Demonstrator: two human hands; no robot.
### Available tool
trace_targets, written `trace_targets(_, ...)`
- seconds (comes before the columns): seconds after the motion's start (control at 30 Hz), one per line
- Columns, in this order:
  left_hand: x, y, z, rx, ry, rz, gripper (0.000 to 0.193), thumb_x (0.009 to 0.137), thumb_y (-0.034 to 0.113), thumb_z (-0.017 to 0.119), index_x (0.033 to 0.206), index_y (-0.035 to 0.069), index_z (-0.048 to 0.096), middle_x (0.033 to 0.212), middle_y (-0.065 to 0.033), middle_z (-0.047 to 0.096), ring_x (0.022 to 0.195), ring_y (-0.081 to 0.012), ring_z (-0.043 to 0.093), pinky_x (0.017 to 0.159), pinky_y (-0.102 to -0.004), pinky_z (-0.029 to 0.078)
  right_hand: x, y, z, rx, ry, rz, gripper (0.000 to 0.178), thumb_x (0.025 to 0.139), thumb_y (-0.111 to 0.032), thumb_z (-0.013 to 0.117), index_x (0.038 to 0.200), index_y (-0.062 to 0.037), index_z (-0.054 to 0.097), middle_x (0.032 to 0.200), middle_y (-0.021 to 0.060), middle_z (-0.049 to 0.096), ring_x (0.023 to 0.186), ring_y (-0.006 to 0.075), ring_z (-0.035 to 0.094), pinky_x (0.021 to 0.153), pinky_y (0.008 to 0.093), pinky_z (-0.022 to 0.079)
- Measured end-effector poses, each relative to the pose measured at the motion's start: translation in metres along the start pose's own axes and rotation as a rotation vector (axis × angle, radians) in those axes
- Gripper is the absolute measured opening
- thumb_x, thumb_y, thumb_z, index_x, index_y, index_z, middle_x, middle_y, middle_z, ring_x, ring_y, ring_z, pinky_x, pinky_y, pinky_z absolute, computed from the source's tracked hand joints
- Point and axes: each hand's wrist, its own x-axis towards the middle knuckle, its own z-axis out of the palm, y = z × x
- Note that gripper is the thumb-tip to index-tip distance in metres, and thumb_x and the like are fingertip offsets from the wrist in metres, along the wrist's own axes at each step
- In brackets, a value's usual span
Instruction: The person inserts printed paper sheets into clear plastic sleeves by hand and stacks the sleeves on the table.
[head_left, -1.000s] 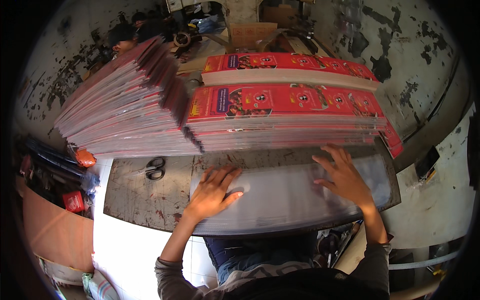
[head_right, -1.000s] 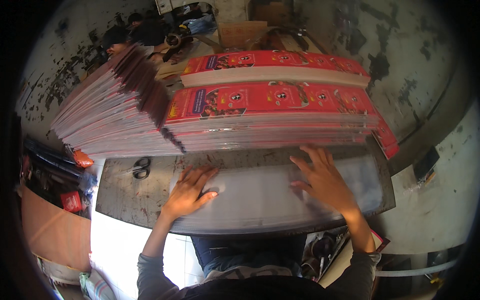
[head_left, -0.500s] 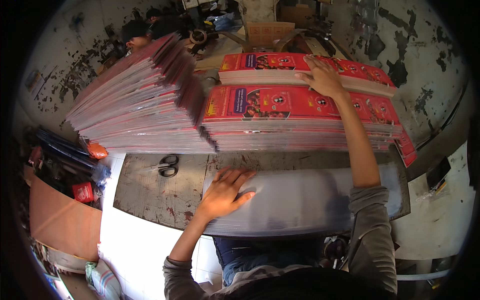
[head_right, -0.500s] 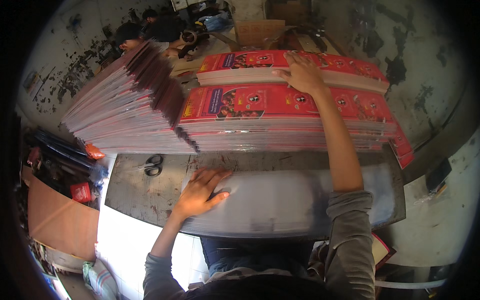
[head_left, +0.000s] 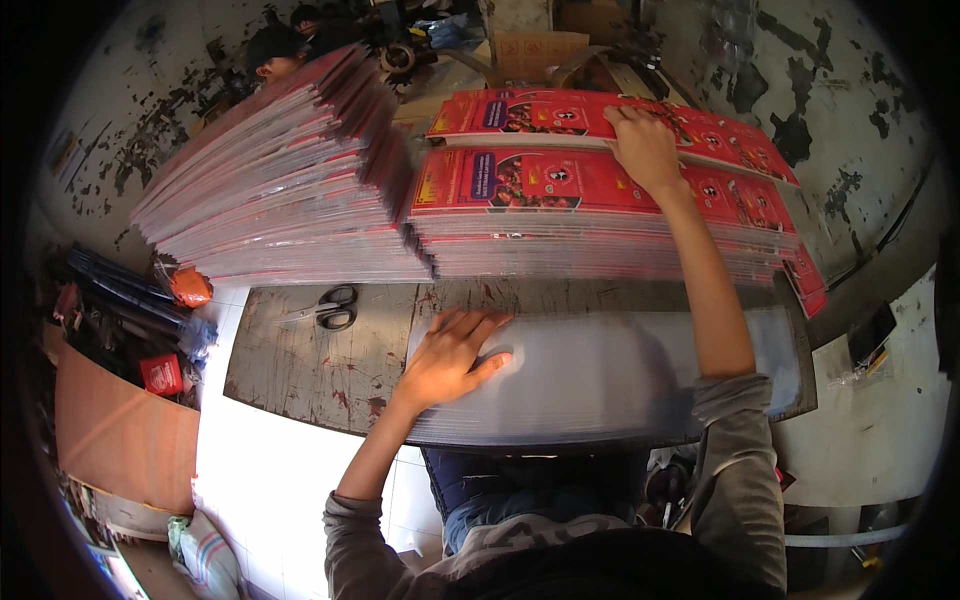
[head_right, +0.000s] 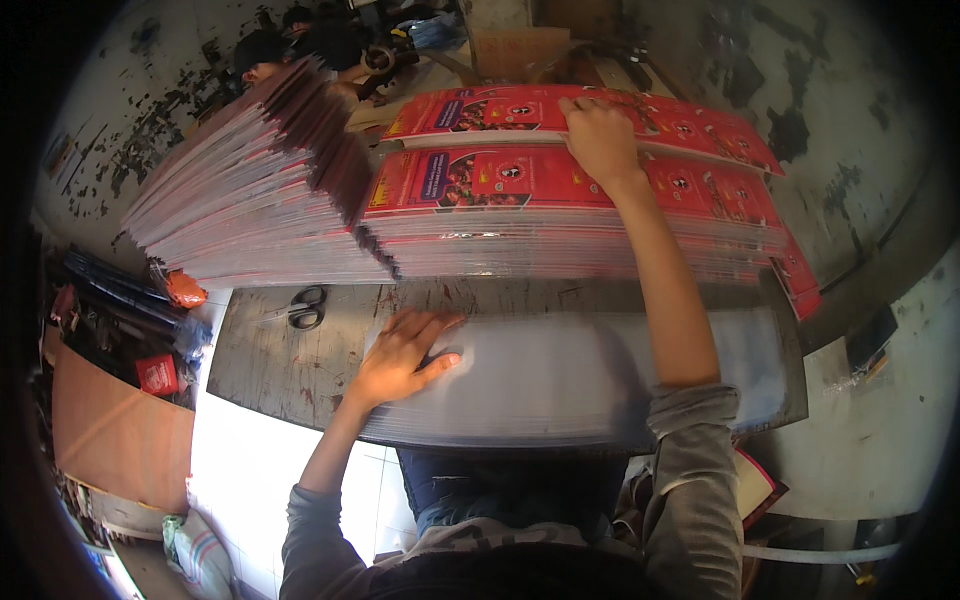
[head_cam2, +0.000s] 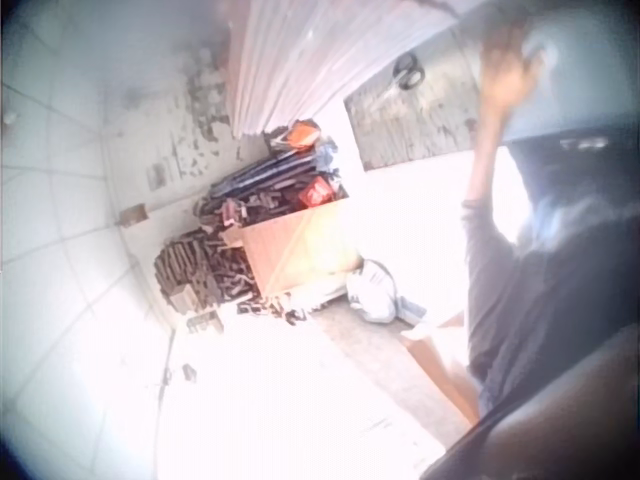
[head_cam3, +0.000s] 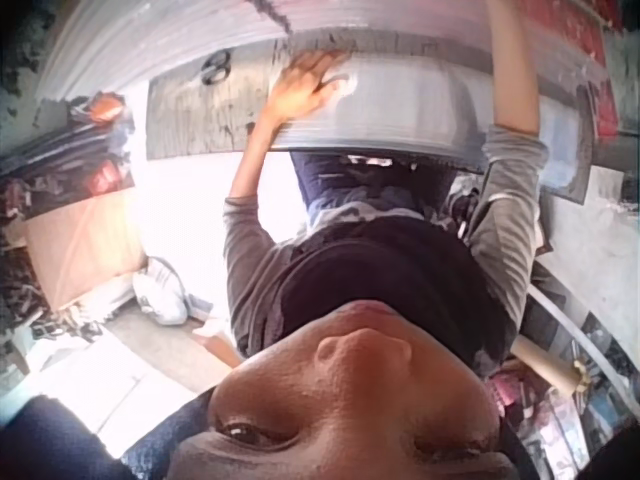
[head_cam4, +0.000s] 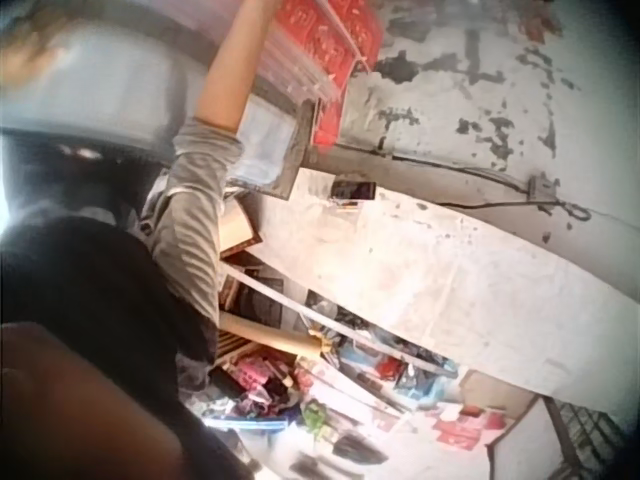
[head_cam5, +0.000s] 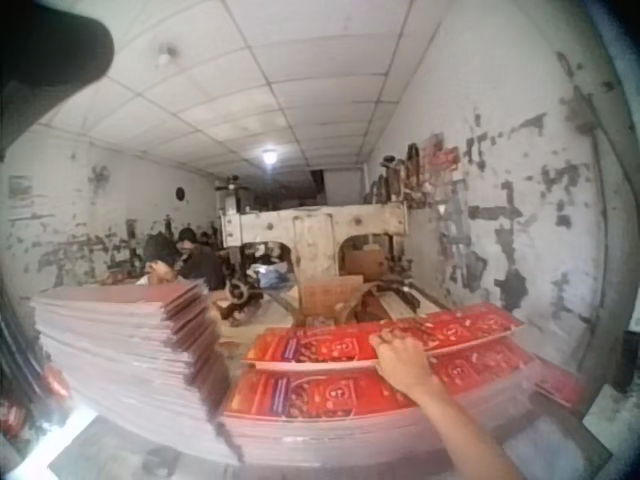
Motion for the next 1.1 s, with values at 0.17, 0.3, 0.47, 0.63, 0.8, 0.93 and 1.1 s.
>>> trace_targets(0.17,0.002,-0.001,-0.002,0.003,0.019,0.015,0.051,0.084,0.041,0.051,0.123,0.009,0.045,0.119,-0.0121,0.05,0.11,-0.0299,0.047,0.101,-0.0445,0.028,-0.017,0.0,-0.026,-0.171,-0.037,-0.022,0.034,0.068,-0.005,0.06,0.102,-0.0069,0.057,0.098,0.01,0.061,0.09,0.0258,0.06,0.068,0.0367,0.052)
trace_targets(0.3,-0.01,0.001,-0.013,-0.658,0.246,-0.086,0.056,0.089,0.038,0.046,0.13,0.003,0.034,0.123,-0.0158,0.047,0.116,-0.0301,0.044,0.099,-0.0416,0.033,-0.073,-0.018,-0.067,-0.236,0.054,-0.112,0.057,0.072,0.001,0.051,0.126,-0.0167,0.046,0.122,0.0087,0.049,0.109,0.0232,0.049,0.089,0.0414,0.039)
trace_targets(0.47,-0.047,0.01,-0.03,-1.731,0.206,-0.188,0.061,0.093,0.035,0.039,0.132,-0.008,0.024,0.122,-0.0211,0.047,0.11,-0.0224,0.051,0.093,-0.029,0.041,-0.176,-0.058,-0.125,-0.14,0.036,-0.125,0.057,0.074,-0.002,0.049,0.126,-0.0249,0.047,0.134,0.0103,0.041,0.12,0.0231,0.042,0.095,0.0418,0.033)
trace_targets(0.63,-0.048,0.05,-0.015,-1.341,0.163,-0.465,0.048,0.092,0.028,0.045,0.125,-0.006,0.038,0.109,-0.0133,0.057,0.097,-0.0133,0.055,0.085,-0.0237,0.042,-0.228,-0.068,-0.136,-0.167,0.035,-0.161,0.046,0.078,-0.016,0.054,0.122,-0.0261,0.05,0.131,0.0117,0.044,0.12,0.0226,0.043,0.098,0.044,0.029)
trace_targets(0.8,-0.05,0.048,-0.005,-1.533,0.378,-0.472,0.032,0.093,0.018,0.044,0.115,-0.005,0.047,0.103,-0.0105,0.059,0.089,-0.0114,0.058,0.075,-0.0228,0.048,-0.204,-0.073,-0.162,0.042,-0.088,-0.182,0.061,0.069,-0.046,0.064,0.124,-0.0232,0.049,0.128,0.0153,0.046,0.123,0.0237,0.04,0.102,0.0475,0.022)
trace_targets(0.93,-0.056,0.043,-0.01,-1.513,0.359,-0.489,0.032,0.092,0.019,0.045,0.114,-0.004,0.048,0.104,-0.0102,0.059,0.089,-0.0125,0.058,0.078,-0.0255,0.05,-0.2,-0.047,-0.161,0.171,-0.187,0.03,0.07,0.063,-0.053,0.068,0.12,-0.0163,0.05,0.098,0.01,0.057,0.093,0.0236,0.052,0.101,0.0488,0.024)
trace_targets(1.1,-0.049,0.013,-0.023,-1.11,0.218,-0.401,0.035,0.092,0.024,0.046,0.114,-0.004,0.048,0.103,-0.0116,0.06,0.093,-0.0159,0.059,0.077,-0.028,0.049,-0.207,-0.011,-0.161,0.404,-0.098,0.234,0.025,0.068,-0.024,0.073,0.074,-0.0041,0.059,0.05,0.0055,0.043,0.048,0.0217,0.042,0.065,0.0335,0.045)
